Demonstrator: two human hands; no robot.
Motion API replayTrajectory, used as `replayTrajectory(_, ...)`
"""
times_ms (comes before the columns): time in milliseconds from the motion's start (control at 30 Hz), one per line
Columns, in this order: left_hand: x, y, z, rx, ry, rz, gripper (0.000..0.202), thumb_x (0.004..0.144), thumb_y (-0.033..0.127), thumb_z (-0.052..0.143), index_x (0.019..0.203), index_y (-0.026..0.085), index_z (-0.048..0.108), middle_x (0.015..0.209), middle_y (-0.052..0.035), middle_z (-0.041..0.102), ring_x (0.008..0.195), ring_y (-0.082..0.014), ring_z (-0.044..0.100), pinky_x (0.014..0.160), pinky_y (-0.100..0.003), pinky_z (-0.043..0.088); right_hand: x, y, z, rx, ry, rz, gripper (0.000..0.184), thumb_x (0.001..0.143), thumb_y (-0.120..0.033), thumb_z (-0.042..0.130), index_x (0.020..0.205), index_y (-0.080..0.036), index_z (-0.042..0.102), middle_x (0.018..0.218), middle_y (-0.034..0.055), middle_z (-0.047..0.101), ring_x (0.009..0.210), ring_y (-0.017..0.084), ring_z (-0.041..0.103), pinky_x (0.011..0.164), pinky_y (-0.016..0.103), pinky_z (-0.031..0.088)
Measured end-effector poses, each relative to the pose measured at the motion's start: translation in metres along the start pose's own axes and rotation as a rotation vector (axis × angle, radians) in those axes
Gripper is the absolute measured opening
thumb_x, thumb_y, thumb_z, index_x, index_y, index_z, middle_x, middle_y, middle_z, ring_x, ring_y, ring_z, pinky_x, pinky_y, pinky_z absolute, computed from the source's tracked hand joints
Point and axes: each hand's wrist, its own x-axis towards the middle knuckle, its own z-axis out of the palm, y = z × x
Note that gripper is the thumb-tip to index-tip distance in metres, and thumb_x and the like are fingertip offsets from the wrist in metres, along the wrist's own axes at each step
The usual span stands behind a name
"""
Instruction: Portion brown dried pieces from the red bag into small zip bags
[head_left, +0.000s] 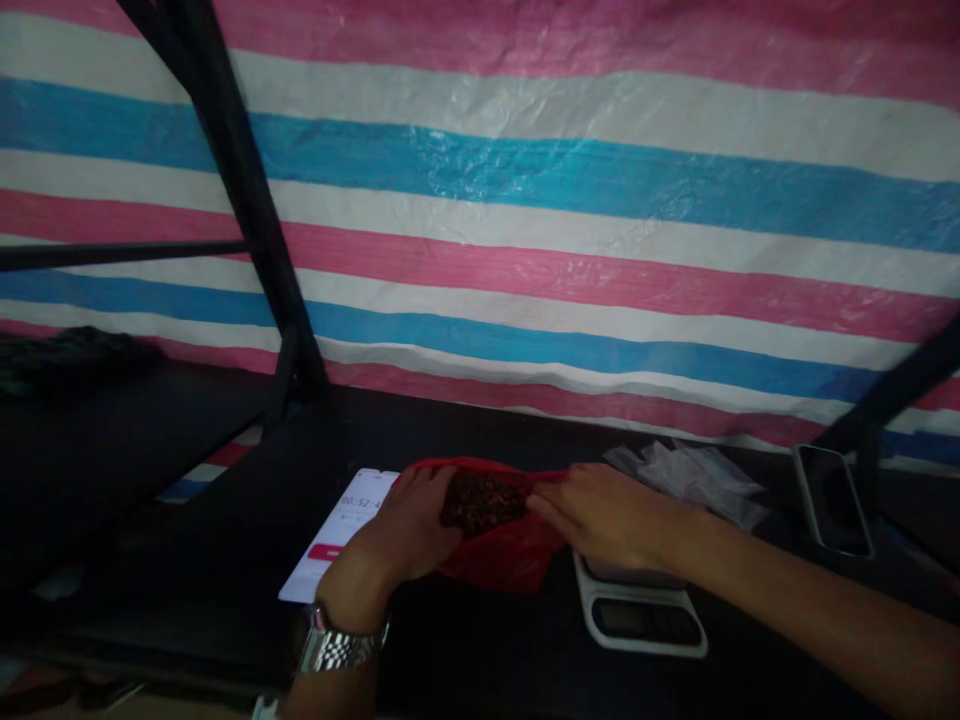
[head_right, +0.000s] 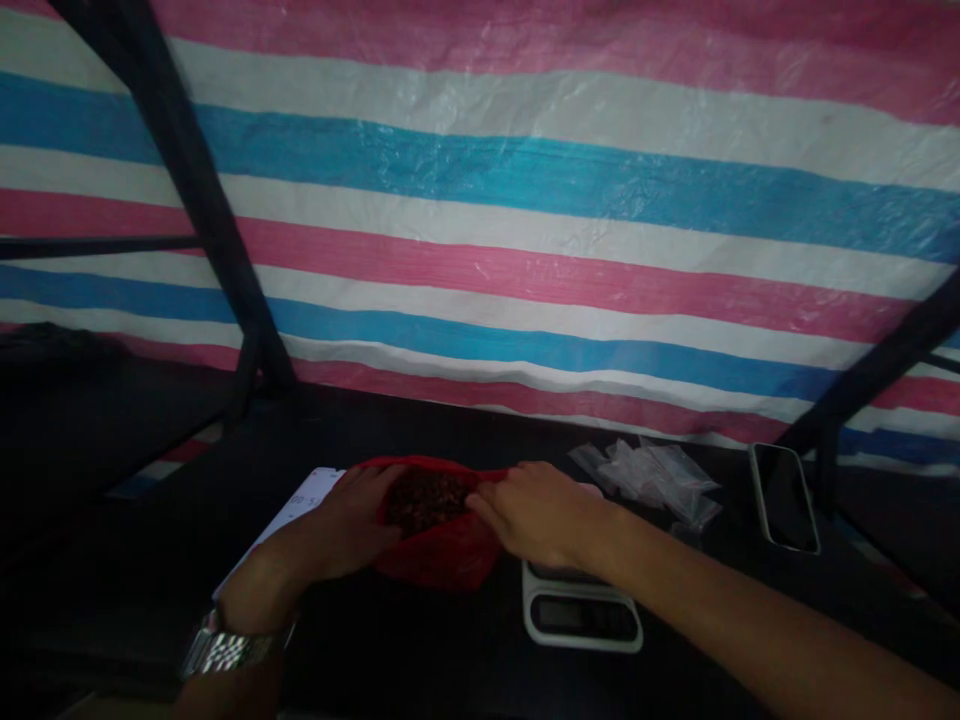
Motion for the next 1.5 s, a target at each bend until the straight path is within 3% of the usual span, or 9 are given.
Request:
replayTrajectory(200,-0.019,0.023,-0.012,0.024,-0.014,-0.012,0.081,0.076,0.017,0.060,0.156,0.011,0.048,0.158,-0.0195,0.057,0.153,-0.0395,0.043,0.126,-0.054,0.036,-0.003,-0.008,-0.016,-0.079,0.067,0.273,0.037,0.108,-0.029,0.049,0.138,-0.014,0.066,0.125,0.0177,0.078,0.108,0.035,0.077,0.086,0.041,0.055)
replayTrajectory(300,-0.022,0.026,-0.007,-0.009,0.007,0.002,0.086,0.074,0.019,0.062,0.158,0.011,0.044,0.163,-0.0204,0.051,0.156,-0.0390,0.040,0.127,-0.053,0.037,-0.002,-0.015,-0.014,-0.096,0.045,0.302,0.053,0.099,-0.020,0.061,0.150,-0.009,0.055,0.139,0.0227,0.070,0.118,0.037,0.073,0.098,0.046,0.054)
replayTrajectory(467,-0.006,0.018,0.015,-0.070,-0.043,-0.003,0.070,0.071,0.017,0.065,0.141,0.014,0.060,0.143,-0.0210,0.068,0.143,-0.0399,0.057,0.120,-0.054,0.044,0.004,-0.010,0.007,0.022,-0.114,0.319,0.052,0.087,-0.009,0.070,0.138,0.000,0.064,0.136,0.0320,0.069,0.122,0.041,0.071,0.106,0.051,0.052)
replayTrajectory(667,0.012,-0.007,0.024,-0.276,-0.026,0.161,0.066,0.071,0.028,0.072,0.137,0.024,0.067,0.144,-0.0137,0.070,0.138,-0.0374,0.063,0.119,-0.052,0.047,0.007,0.025,0.029,0.339,-0.086,0.241,0.043,0.093,-0.032,0.072,0.134,-0.019,0.071,0.126,0.0098,0.080,0.114,0.026,0.075,0.100,0.035,0.056)
replayTrajectory(767,0.010,-0.021,0.023,-0.343,0.047,0.147,0.073,0.076,0.039,0.070,0.146,0.019,0.062,0.151,-0.0160,0.064,0.138,-0.0378,0.063,0.119,-0.053,0.048,-0.012,0.060,0.029,0.793,0.199,0.324,0.040,0.101,-0.033,0.057,0.135,-0.018,0.070,0.122,0.0098,0.080,0.107,0.024,0.076,0.093,0.036,0.060)
replayTrajectory(867,0.002,-0.024,0.018,-0.363,0.075,0.174,0.074,0.082,0.049,0.066,0.150,0.021,0.060,0.152,-0.0125,0.065,0.139,-0.0351,0.062,0.121,-0.052,0.046,-0.060,0.098,0.024,0.803,0.428,0.503,0.037,0.096,-0.037,0.061,0.126,-0.020,0.074,0.124,0.0114,0.079,0.108,0.027,0.075,0.098,0.042,0.058)
replayTrajectory(1100,-0.016,0.003,-0.011,-0.455,0.213,0.209,0.043,0.087,0.046,0.063,0.126,0.031,0.076,0.126,-0.0036,0.080,0.112,-0.0323,0.077,0.102,-0.047,0.060,-0.185,0.119,0.069,0.465,0.234,0.751,0.060,0.078,-0.048,0.075,0.132,-0.021,0.071,0.136,0.0149,0.074,0.119,0.036,0.071,0.104,0.046,0.056)
replayTrajectory(1300,-0.010,0.021,0.004,-0.340,0.551,0.257,0.029,0.090,0.033,0.051,0.099,0.023,0.077,0.102,-0.0082,0.080,0.101,-0.0308,0.073,0.095,-0.047,0.057,-0.182,0.107,0.125,0.539,0.401,0.977,0.051,0.083,-0.042,0.068,0.128,-0.017,0.067,0.120,0.0166,0.078,0.098,0.030,0.076,0.088,0.042,0.061)
replayTrajectory(1500,-0.008,0.058,0.033,-0.466,0.490,0.498,0.026,0.099,0.018,0.049,0.096,0.025,0.074,0.102,-0.0033,0.076,0.095,-0.0193,0.072,0.086,-0.032,0.056,-0.169,0.107,0.120,0.535,0.458,0.957,0.029,0.092,-0.035,0.060,0.115,-0.019,0.067,0.113,0.0133,0.080,0.102,0.027,0.077,0.091,0.038,0.060)
